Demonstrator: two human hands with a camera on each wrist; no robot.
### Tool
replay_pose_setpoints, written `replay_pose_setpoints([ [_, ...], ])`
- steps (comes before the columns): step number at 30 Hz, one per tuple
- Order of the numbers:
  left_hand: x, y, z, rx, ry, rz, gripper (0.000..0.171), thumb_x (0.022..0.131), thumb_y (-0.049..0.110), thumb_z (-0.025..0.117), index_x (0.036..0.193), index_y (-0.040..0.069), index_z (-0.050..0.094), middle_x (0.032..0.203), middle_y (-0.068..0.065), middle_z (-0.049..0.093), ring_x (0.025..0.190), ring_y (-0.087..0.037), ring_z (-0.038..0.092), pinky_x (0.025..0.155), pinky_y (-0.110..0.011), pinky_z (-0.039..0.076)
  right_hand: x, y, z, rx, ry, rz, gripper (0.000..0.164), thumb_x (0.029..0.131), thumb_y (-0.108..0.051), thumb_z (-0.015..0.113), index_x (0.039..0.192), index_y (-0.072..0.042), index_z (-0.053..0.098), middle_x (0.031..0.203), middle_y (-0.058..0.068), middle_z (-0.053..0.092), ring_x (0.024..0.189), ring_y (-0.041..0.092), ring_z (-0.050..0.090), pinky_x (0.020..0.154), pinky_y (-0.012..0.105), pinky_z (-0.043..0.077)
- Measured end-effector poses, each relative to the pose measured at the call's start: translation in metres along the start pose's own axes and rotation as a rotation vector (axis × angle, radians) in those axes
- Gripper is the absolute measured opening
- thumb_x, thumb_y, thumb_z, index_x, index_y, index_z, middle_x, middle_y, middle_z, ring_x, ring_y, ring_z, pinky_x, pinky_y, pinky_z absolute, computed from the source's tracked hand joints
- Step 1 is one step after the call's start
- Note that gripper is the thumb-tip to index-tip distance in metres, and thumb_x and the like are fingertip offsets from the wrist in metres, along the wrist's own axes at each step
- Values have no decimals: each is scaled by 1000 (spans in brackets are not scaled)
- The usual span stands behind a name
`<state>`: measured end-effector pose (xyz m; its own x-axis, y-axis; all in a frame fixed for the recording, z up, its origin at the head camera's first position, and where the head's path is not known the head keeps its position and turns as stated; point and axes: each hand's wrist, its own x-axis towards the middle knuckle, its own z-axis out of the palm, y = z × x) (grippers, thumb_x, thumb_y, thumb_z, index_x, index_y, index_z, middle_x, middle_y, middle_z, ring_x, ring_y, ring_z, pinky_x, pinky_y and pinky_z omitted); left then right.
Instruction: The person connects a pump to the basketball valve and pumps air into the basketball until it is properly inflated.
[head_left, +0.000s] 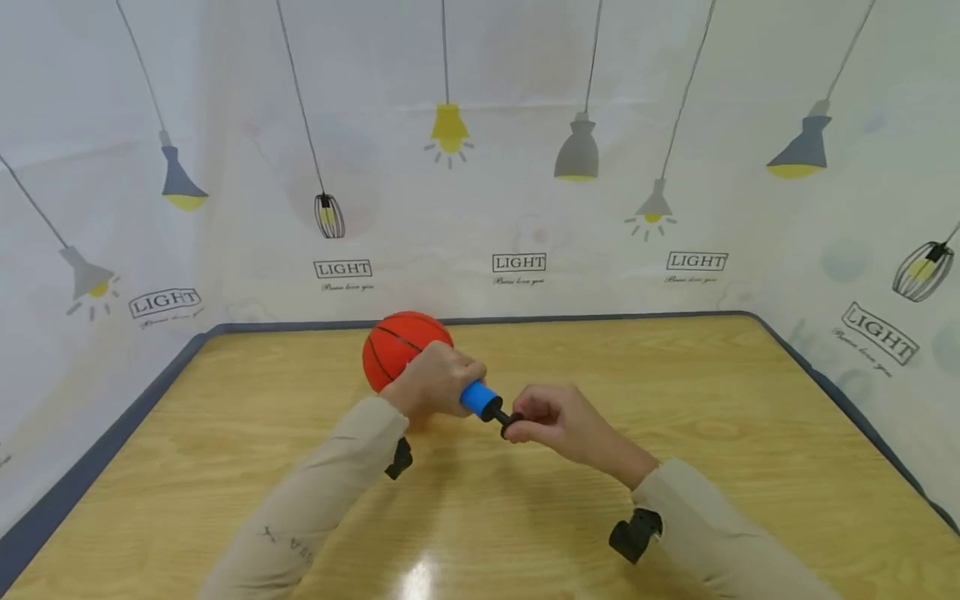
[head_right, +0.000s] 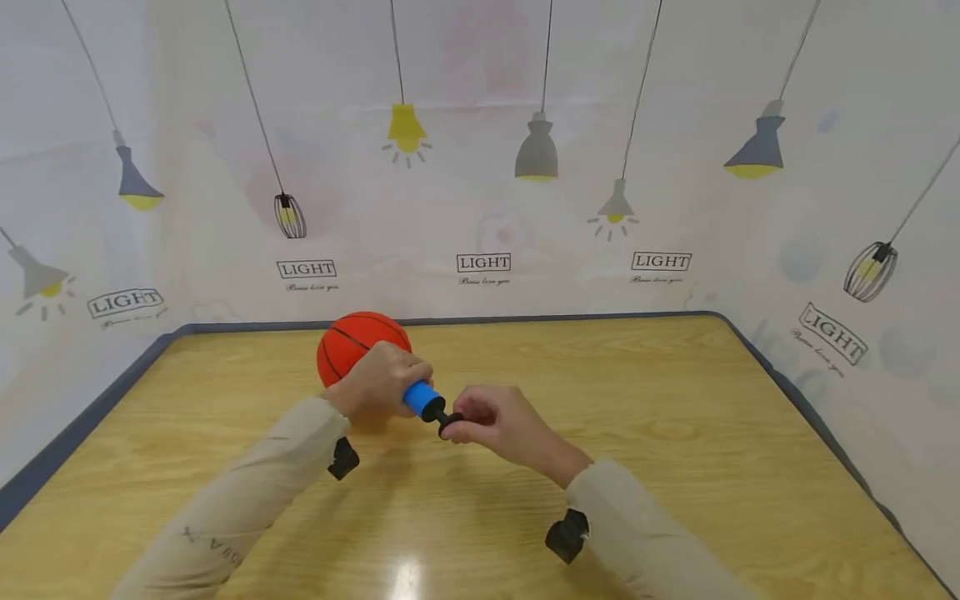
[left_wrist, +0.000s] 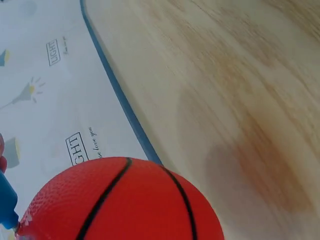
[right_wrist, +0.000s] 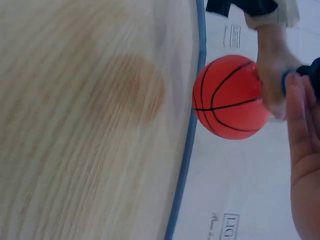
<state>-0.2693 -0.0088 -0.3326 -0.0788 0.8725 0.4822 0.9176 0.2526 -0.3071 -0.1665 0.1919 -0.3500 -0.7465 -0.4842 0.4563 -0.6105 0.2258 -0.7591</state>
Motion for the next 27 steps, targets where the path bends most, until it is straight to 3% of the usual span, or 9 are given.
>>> replay_pose_setpoints([
  [3,-2,-4,-6,11,-8,6,17,63,20,68,69,12,53,57,5,55,47,-6,51,48,-20,43,-13,-13,-3,-11,-5,-29,7,77,-4,63,83,-4,60,73,5,62,58,7,58,48,25,47],
  [8,-11,-10,-11,40,-20,-23,21,61,21,71,67,12,52,56,5,54,47,-6,50,47,-20,42,-28,-19,-7,3,-47,-172,11,75,2,64,83,-3,59,74,8,62,61,13,62,51,26,50],
  [12,-6,-2,-10,114,-80,74,18,67,25,66,67,13,52,54,6,52,46,-6,49,46,-19,41,-19,-7,3,-81,-121,-212,12,73,3,65,81,-3,58,72,7,63,65,11,62,55,24,51],
  [16,1,4,-10,153,-124,119,16,70,26,63,67,15,53,53,6,50,44,-6,46,46,-19,39,-5,6,12,-126,-97,-183,10,74,2,64,80,-4,58,72,6,63,67,9,62,58,23,51],
  [21,-1,0,-8,84,24,55,20,66,24,67,63,13,51,50,5,49,41,-5,45,42,-19,38,4,0,10,-108,14,-126,8,76,-4,64,82,-7,60,73,3,62,64,13,62,58,24,51],
  [24,-4,-5,-8,35,87,50,20,65,21,67,63,12,50,50,5,49,40,-5,44,40,-18,36,0,-12,5,-83,23,-108,7,77,-6,64,83,-7,60,72,3,62,62,13,61,55,25,50],
  [27,-9,-12,-10,16,106,30,21,62,20,69,63,12,50,52,5,51,42,-6,47,42,-19,38,-15,-25,-1,-18,6,-113,8,77,-2,63,83,-6,60,73,5,62,60,9,59,49,25,49],
])
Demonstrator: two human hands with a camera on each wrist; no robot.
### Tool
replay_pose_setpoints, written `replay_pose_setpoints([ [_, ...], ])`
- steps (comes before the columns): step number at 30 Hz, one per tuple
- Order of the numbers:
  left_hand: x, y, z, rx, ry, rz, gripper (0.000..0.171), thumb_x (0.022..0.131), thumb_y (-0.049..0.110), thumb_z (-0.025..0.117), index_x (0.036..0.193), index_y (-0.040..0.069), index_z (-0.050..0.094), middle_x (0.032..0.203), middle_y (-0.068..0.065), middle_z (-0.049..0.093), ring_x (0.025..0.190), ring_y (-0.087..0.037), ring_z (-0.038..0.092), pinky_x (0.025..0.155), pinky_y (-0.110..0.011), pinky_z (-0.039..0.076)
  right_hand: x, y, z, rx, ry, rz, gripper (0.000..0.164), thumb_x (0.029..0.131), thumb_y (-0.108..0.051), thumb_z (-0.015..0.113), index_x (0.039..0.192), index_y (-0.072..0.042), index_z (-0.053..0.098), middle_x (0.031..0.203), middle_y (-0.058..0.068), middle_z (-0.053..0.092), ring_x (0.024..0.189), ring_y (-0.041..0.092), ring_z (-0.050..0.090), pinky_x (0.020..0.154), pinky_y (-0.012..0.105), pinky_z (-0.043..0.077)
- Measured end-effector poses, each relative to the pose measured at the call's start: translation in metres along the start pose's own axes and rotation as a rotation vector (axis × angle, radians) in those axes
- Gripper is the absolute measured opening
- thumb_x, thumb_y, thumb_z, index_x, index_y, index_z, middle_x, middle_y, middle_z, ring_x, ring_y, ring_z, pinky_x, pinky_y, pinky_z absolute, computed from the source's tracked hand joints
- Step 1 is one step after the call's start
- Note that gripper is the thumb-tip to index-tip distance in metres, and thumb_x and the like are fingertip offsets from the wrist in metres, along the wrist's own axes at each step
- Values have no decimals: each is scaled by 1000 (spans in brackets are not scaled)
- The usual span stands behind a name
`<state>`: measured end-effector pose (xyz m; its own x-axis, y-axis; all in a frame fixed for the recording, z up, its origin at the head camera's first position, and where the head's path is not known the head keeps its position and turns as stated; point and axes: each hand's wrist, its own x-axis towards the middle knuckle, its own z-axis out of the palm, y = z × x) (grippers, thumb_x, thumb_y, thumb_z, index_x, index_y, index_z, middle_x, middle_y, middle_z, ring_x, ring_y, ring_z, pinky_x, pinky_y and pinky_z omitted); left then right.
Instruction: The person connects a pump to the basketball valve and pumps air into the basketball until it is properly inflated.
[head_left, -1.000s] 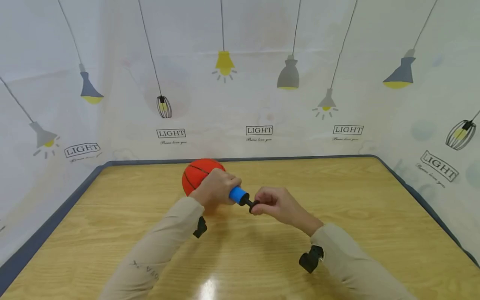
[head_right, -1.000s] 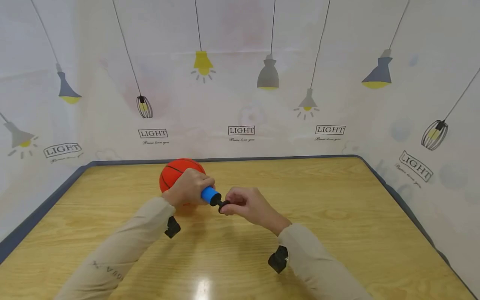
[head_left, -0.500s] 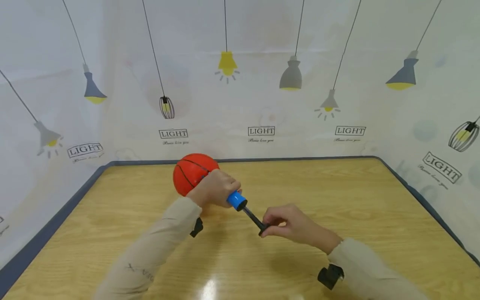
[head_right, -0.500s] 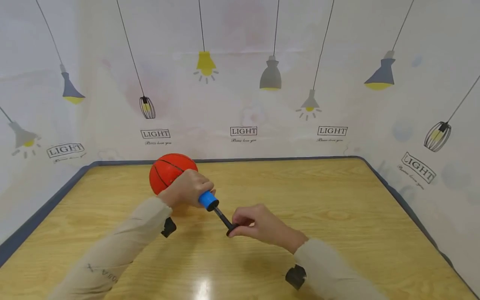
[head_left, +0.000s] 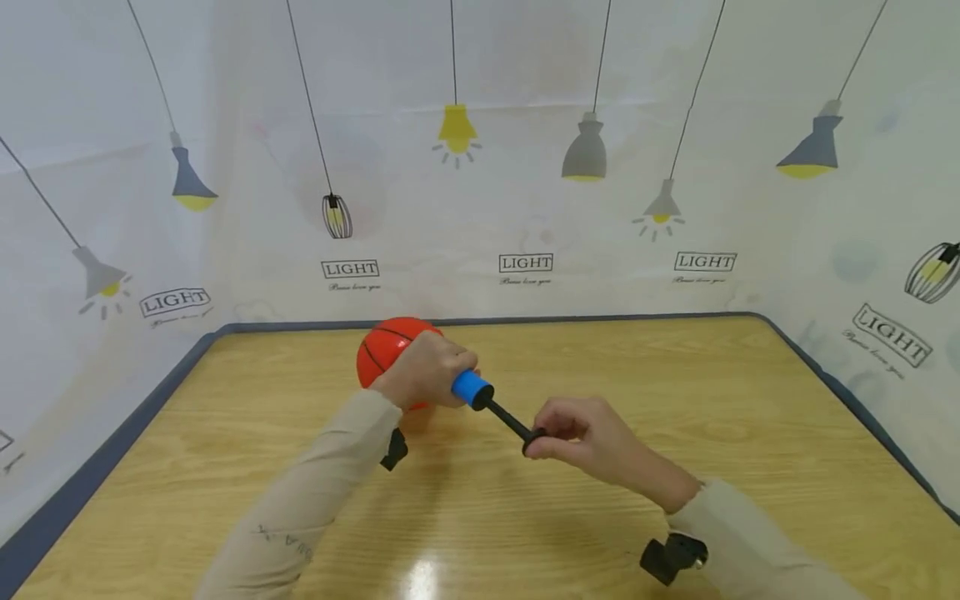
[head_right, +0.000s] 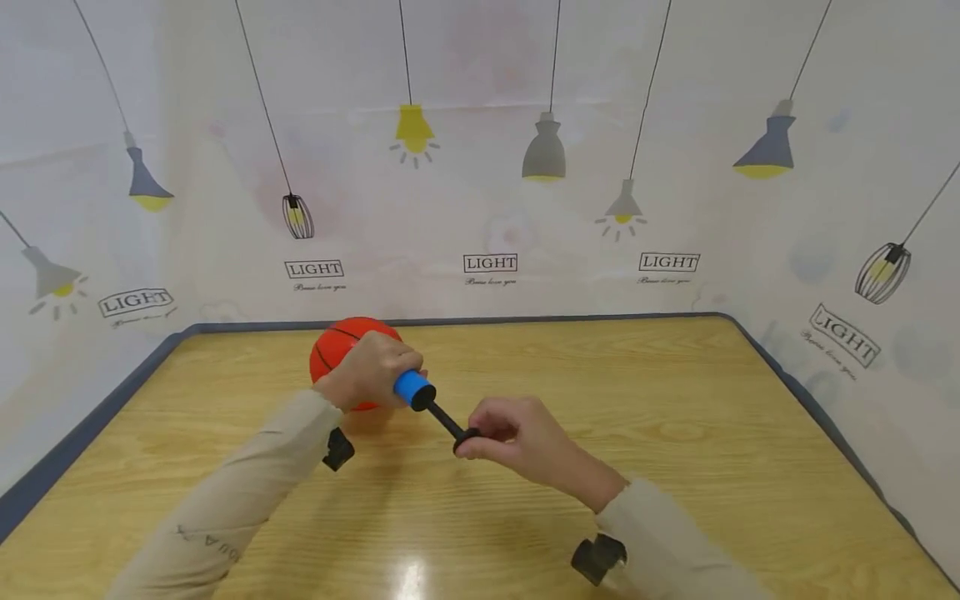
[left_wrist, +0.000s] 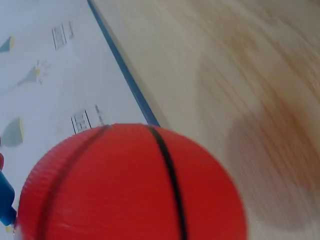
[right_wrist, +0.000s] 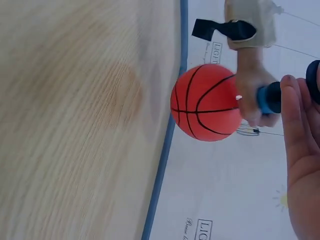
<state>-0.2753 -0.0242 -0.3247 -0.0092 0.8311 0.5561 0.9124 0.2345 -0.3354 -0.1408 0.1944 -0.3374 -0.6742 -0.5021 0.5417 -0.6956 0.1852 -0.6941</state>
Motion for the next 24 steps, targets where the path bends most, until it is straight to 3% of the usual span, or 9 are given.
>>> replay_pose_setpoints([
  [5,-2,-4,-5,8,41,-26,23,58,20,72,64,11,51,53,4,54,43,-7,50,42,-22,41,-10,-5,-9,47,-22,-100,7,77,-3,62,83,-5,60,73,7,62,61,9,60,48,23,48],
  [8,4,-1,-6,-16,79,-11,21,58,19,71,64,10,53,53,3,55,43,-8,51,42,-21,42,5,2,-8,-23,-28,-175,6,79,-9,61,83,-5,60,72,6,62,60,9,59,50,21,48],
  [14,11,7,-5,-41,114,-2,21,59,17,71,62,10,51,51,4,52,41,-7,49,41,-19,39,32,11,-1,-149,-9,-165,7,79,-12,62,84,-7,63,73,1,62,63,6,58,56,22,49],
  [19,7,5,-3,-6,48,35,20,63,19,68,61,11,50,49,5,49,40,-6,45,41,-17,38,18,4,2,-130,-38,-95,6,77,-6,64,83,-6,62,73,3,63,66,7,61,58,22,50],
  [24,-6,-3,-6,-22,32,-31,22,58,18,72,63,11,51,53,4,53,44,-7,50,43,-19,40,-5,-6,-6,-82,-44,-147,6,77,-6,63,83,-5,61,73,5,63,63,8,61,53,21,50],
])
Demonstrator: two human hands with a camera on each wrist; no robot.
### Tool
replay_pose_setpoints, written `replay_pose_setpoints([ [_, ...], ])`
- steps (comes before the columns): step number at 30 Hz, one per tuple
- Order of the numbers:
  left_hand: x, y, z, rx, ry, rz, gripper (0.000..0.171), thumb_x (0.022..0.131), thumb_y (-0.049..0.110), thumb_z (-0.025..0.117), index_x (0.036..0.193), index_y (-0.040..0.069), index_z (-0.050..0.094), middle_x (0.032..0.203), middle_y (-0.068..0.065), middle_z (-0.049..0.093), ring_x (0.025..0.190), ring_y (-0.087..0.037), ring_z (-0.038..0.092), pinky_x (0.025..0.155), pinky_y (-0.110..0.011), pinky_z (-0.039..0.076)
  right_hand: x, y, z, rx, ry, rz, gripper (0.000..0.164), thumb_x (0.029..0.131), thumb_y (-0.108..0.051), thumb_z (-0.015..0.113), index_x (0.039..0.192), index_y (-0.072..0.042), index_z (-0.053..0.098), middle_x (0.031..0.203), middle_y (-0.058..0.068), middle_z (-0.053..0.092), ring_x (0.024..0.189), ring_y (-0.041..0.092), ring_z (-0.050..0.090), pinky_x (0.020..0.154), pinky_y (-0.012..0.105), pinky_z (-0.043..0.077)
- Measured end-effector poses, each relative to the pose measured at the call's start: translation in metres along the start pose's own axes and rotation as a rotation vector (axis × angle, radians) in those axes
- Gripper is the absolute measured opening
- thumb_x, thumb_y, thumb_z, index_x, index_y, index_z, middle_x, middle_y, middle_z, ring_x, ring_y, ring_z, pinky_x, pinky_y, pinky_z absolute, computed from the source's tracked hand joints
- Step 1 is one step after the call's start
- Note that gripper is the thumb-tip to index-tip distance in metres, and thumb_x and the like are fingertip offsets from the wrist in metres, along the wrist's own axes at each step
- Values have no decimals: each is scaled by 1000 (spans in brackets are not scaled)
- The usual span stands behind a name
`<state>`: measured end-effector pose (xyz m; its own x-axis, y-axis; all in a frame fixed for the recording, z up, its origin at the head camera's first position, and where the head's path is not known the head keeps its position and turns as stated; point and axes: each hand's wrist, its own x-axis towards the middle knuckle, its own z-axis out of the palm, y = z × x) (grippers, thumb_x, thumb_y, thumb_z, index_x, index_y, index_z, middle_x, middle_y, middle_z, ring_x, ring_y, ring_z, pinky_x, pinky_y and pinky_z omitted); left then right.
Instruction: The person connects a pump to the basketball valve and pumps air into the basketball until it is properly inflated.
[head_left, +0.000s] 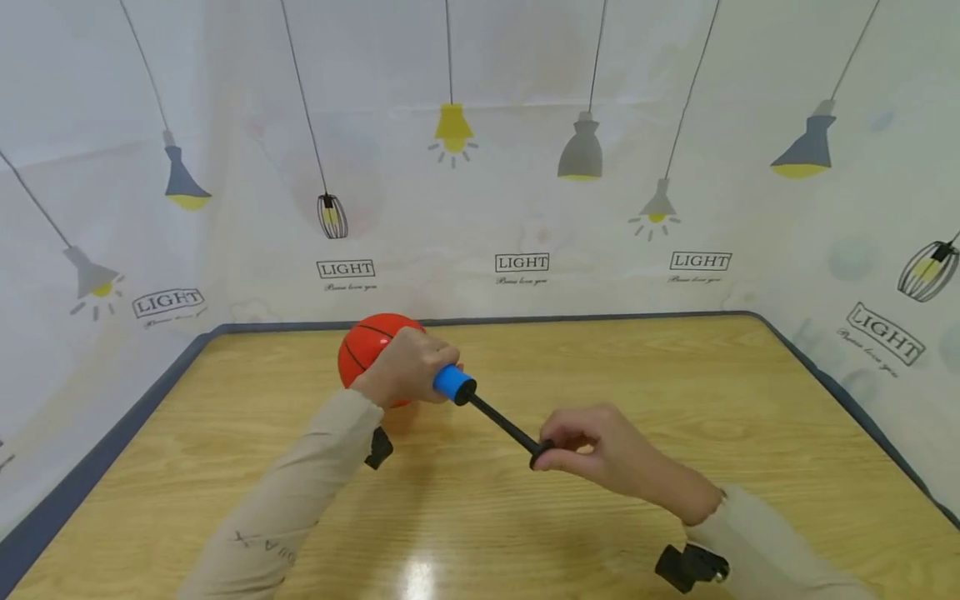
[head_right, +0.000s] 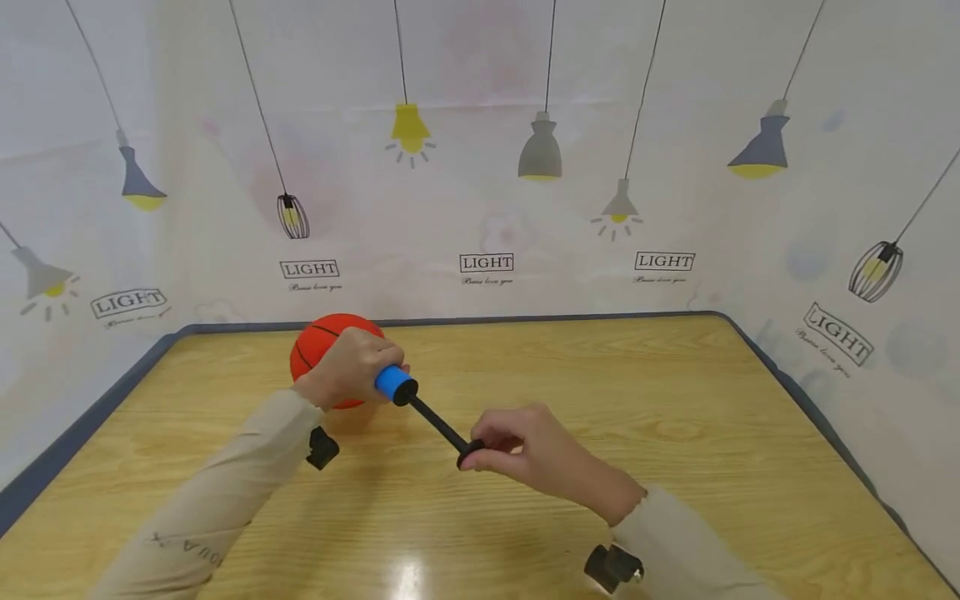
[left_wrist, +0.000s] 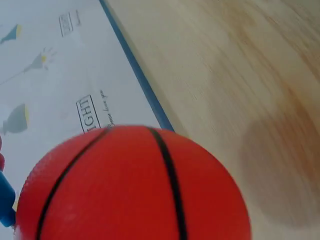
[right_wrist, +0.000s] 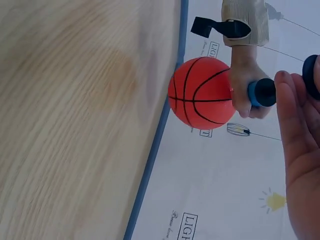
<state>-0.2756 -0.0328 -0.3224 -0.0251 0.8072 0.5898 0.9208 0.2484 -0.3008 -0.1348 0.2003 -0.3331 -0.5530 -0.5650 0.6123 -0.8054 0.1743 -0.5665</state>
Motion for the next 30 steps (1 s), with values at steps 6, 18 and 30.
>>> replay_pose_setpoints([
  [6,-3,3,6,-25,-22,5,22,58,18,72,67,10,54,57,3,58,48,-7,54,45,-19,43,13,13,0,-66,-52,-52,4,78,-8,63,82,-8,60,72,2,63,63,6,60,56,18,48],
  [18,4,4,8,6,-77,26,22,59,21,72,68,11,55,58,4,58,47,-7,53,46,-19,42,12,20,6,-61,17,46,9,74,-4,66,81,-6,61,70,3,63,61,7,60,54,21,49],
  [30,-3,8,5,-38,-72,-29,24,58,20,73,69,10,54,57,3,57,45,-7,51,45,-18,42,17,30,5,-65,-59,-10,6,79,-10,62,83,-7,57,72,1,63,62,6,59,56,19,49],
])
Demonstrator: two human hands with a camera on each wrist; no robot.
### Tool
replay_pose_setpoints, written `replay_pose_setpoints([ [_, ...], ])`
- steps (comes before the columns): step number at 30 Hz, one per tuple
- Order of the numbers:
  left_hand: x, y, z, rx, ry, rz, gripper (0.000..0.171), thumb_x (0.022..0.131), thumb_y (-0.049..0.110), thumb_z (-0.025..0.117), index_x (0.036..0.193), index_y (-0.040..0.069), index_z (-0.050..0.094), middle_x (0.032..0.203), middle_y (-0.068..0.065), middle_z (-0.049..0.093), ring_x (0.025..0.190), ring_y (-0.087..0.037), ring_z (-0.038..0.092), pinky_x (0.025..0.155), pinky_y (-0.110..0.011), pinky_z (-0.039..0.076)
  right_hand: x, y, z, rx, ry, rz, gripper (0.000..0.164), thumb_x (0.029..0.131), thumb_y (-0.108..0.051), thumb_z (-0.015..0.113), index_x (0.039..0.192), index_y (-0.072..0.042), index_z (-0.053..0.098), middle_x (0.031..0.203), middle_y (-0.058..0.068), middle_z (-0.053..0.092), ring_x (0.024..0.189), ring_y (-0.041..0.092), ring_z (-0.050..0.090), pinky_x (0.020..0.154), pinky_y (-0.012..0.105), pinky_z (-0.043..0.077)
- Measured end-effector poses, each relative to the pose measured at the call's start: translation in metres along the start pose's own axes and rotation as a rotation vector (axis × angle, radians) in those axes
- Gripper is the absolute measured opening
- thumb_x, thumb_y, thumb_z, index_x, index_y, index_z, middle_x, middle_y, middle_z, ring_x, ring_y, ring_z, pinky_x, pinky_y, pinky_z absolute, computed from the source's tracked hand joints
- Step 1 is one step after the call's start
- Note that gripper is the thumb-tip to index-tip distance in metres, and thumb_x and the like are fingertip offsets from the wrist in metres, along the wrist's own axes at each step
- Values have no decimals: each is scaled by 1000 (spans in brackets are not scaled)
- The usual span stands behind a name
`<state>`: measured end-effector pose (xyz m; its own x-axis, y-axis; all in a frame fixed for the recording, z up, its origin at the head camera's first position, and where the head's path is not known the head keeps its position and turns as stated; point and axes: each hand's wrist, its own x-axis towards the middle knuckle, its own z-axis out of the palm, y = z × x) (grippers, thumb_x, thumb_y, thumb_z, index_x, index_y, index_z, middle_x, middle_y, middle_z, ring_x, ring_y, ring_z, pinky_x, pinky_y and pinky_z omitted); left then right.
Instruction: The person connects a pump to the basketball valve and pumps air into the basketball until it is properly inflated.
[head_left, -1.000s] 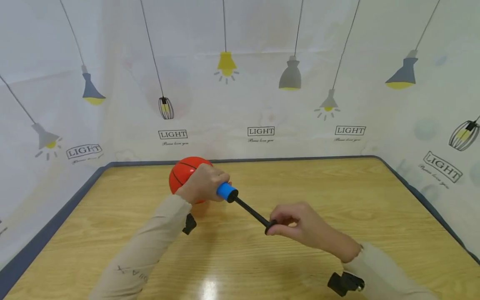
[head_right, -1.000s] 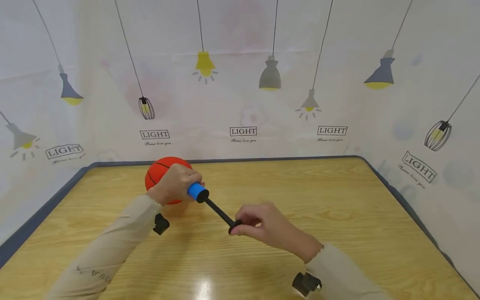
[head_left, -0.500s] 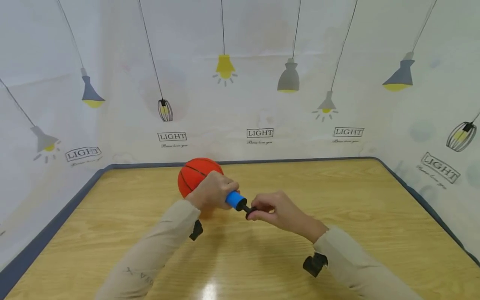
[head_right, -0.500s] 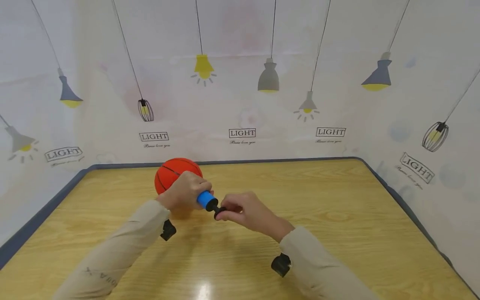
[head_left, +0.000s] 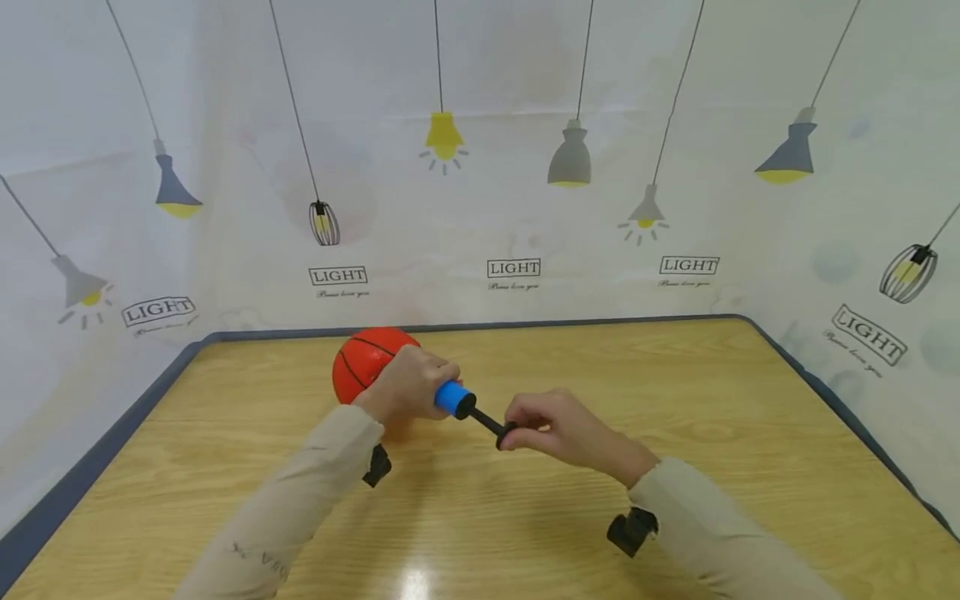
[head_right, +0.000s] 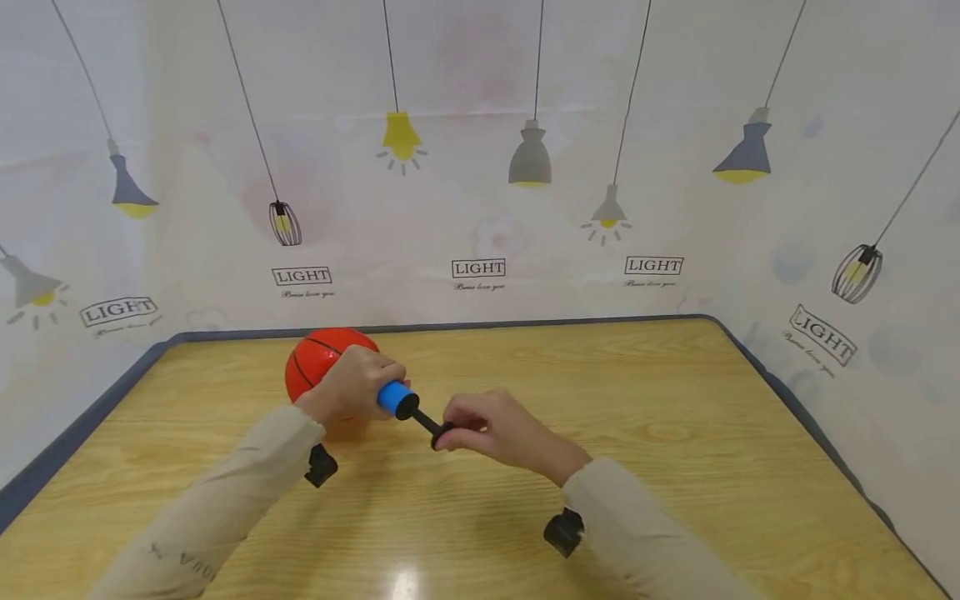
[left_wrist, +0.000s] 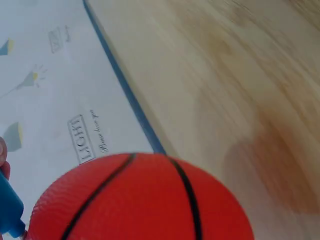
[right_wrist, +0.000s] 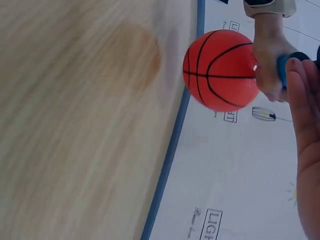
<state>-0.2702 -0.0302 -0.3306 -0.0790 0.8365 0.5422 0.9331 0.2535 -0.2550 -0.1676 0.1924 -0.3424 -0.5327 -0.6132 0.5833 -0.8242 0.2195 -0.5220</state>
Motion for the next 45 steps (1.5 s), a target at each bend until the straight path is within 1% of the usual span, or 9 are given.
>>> replay_pose_setpoints([
  [4,6,4,1,-18,81,22,21,57,16,71,65,10,53,53,4,54,42,-6,48,41,-18,38,17,0,3,-35,14,17,7,79,-14,62,81,-8,57,70,-1,62,63,4,58,58,19,49],
  [6,9,4,0,-24,90,46,20,57,16,70,65,10,53,53,4,54,42,-5,48,41,-18,38,17,-3,2,-37,22,34,7,79,-13,62,81,-8,58,71,-1,62,63,4,59,58,19,49],
  [10,11,0,-2,-18,72,60,20,59,18,71,65,11,53,54,5,54,44,-6,50,42,-18,38,5,-16,-3,-15,55,32,8,77,-10,64,82,-6,60,71,3,63,63,7,61,57,20,49],
  [17,3,-5,-1,-16,57,3,23,57,16,73,64,10,52,55,4,55,45,-7,51,43,-17,39,-15,-26,-9,93,72,-21,7,77,-7,63,83,-6,59,71,5,63,59,12,61,52,21,49],
  [22,9,1,3,-35,89,50,22,56,17,72,66,10,53,55,4,56,44,-6,50,43,-18,39,5,-8,-4,-19,20,-10,6,80,-12,61,83,-8,58,71,0,62,61,6,57,56,19,48],
  [27,16,1,5,-28,131,68,20,57,17,71,64,11,53,52,5,53,42,-5,47,41,-18,36,16,-4,-2,-63,44,29,7,80,-14,61,83,-8,59,73,-1,62,64,4,57,59,19,48],
  [31,17,-6,2,-8,88,56,20,59,18,70,64,11,52,52,5,52,42,-6,47,41,-18,36,4,-16,-6,-27,84,52,7,79,-11,63,83,-6,60,72,2,63,63,7,60,56,20,49],
  [36,8,-13,-4,3,49,-7,23,57,16,72,64,11,51,53,4,53,44,-7,49,42,-18,38,-13,-30,-14,71,94,10,7,77,-7,63,83,-6,59,72,5,64,60,12,61,52,22,50],
  [45,15,2,6,16,22,-4,22,57,20,71,66,12,54,54,5,55,43,-5,48,44,-17,39,7,3,-3,-40,51,7,8,81,-14,60,84,-7,58,73,0,63,67,5,60,60,21,50],
])
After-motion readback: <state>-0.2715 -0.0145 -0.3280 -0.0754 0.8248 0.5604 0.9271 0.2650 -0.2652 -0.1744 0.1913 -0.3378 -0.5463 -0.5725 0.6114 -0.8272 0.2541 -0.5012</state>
